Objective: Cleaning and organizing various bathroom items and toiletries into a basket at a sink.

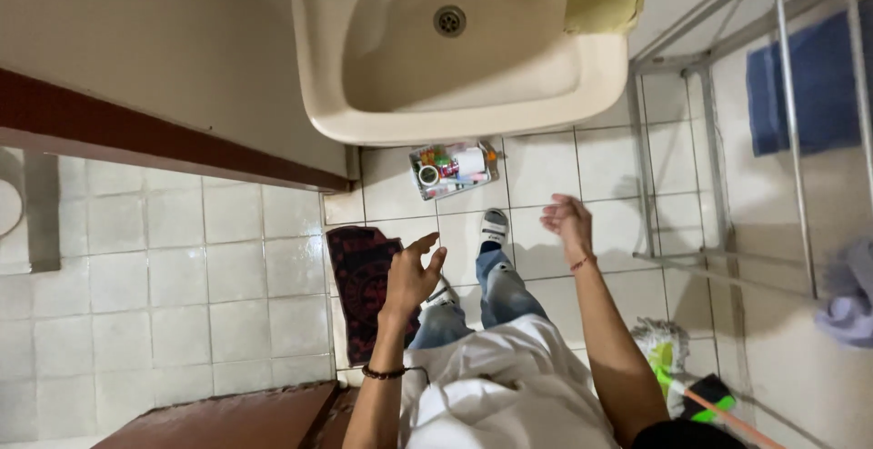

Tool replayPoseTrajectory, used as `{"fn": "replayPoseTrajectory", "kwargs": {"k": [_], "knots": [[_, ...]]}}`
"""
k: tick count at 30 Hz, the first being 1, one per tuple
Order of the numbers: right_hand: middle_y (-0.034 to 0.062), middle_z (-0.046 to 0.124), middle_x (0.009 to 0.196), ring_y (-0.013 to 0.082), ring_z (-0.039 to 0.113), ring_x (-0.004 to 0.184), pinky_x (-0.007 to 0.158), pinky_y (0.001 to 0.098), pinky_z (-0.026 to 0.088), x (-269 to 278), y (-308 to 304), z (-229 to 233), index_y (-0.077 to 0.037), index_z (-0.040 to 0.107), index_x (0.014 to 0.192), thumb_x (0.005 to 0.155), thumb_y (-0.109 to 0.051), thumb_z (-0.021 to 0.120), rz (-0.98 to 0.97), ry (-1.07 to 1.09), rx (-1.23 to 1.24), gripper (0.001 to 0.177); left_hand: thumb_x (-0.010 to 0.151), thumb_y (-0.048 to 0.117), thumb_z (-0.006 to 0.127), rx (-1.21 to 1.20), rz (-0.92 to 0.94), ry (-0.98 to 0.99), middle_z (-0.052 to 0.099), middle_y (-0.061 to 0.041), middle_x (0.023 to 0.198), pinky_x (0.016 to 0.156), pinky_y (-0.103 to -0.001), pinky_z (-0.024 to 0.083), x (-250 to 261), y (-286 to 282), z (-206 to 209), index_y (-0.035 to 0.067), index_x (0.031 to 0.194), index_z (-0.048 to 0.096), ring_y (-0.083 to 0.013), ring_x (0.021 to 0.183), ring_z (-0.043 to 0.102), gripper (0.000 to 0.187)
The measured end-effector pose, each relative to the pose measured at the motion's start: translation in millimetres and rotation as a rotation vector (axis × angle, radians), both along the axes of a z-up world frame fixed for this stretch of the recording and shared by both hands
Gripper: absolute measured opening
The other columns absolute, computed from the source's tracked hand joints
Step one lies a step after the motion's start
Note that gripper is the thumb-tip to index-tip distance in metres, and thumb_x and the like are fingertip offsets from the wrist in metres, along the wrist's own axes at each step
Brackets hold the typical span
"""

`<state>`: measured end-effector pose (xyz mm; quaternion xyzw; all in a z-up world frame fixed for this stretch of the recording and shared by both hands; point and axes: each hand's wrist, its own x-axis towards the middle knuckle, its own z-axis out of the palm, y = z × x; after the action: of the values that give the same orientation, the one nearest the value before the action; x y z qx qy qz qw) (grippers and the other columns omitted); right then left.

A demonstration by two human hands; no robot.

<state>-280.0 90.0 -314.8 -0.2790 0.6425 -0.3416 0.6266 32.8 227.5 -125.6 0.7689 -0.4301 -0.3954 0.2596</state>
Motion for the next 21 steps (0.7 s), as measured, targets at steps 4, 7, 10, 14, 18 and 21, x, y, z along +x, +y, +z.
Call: {"fn": "replayPoseTrajectory", "kwargs": {"k": [4, 7, 10, 14, 18, 21], "knots": [[0.0135, 0.071, 0.096, 0.0237, 0.072, 0.081, 0.077, 0.0361, 0.06, 12, 49, 6, -0.003, 0.063, 0.128, 0.099, -0.014, 0.048, 0.138, 0.016, 0.075, 0.035, 0.091, 0.031, 0.069, 0.045, -0.059, 0.03, 0.075, -0.018, 0.113, 0.081, -0.042, 0.06, 13, 35, -52, 0.009, 0.124, 0.071, -0.0324, 0.087, 0.077, 0.04], [0.0133, 0.071, 0.099, 0.0223, 0.071, 0.085, 0.079, 0.0344, 0.06, 13, 72, 8, -0.001, 0.064, 0.127, 0.105, -0.023, 0.049, 0.229, 0.034, 0.122, 0.034, 0.091, 0.029, 0.069, 0.069, -0.055, 0.027, 0.076, -0.018, 0.11, 0.08, -0.042, 0.06, 14, 55, -76, 0.008, 0.123, 0.072, -0.0325, 0.093, 0.076, 0.039], [0.013, 0.071, 0.101, 0.0217, 0.071, 0.086, 0.079, 0.0337, 0.06, 7, 85, -9, -0.004, 0.064, 0.127, 0.105, -0.026, 0.049, 0.265, 0.065, 0.166, 0.035, 0.092, 0.029, 0.068, 0.033, -0.044, 0.053, 0.075, -0.019, 0.108, 0.077, -0.041, 0.061, 13, 66, -99, 0.006, 0.12, 0.073, -0.0315, 0.095, 0.076, 0.036], [0.014, 0.072, 0.103, 0.0228, 0.072, 0.085, 0.078, 0.0353, 0.06, -10, 95, -52, -0.004, 0.065, 0.126, 0.103, -0.021, 0.048, 0.313, 0.08, 0.273, 0.033, 0.091, 0.027, 0.068, 0.137, 0.005, 0.05, 0.077, -0.02, 0.099, 0.075, -0.041, 0.06, 4, 68, -121, 0.006, 0.119, 0.074, -0.0334, 0.082, 0.078, 0.036], [0.0132, 0.073, 0.104, 0.0227, 0.073, 0.085, 0.078, 0.0354, 0.061, -28, 99, -87, -0.005, 0.065, 0.124, 0.103, -0.02, 0.046, 0.409, 0.123, 0.367, 0.033, 0.089, 0.019, 0.069, -0.039, 0.021, 0.024, 0.075, -0.024, 0.094, 0.074, -0.04, 0.06, -9, 85, -193, 0.002, 0.113, 0.076, -0.0333, 0.088, 0.077, 0.03], [0.0141, 0.072, 0.104, 0.0237, 0.072, 0.085, 0.078, 0.0364, 0.061, -44, 97, -135, -0.005, 0.065, 0.124, 0.103, -0.021, 0.047, 0.387, 0.093, 0.377, 0.033, 0.09, 0.018, 0.069, -0.017, 0.083, 0.102, 0.075, -0.023, 0.095, 0.073, -0.037, 0.062, -17, 82, -245, 0.002, 0.111, 0.075, -0.0307, 0.087, 0.078, 0.027]]}}
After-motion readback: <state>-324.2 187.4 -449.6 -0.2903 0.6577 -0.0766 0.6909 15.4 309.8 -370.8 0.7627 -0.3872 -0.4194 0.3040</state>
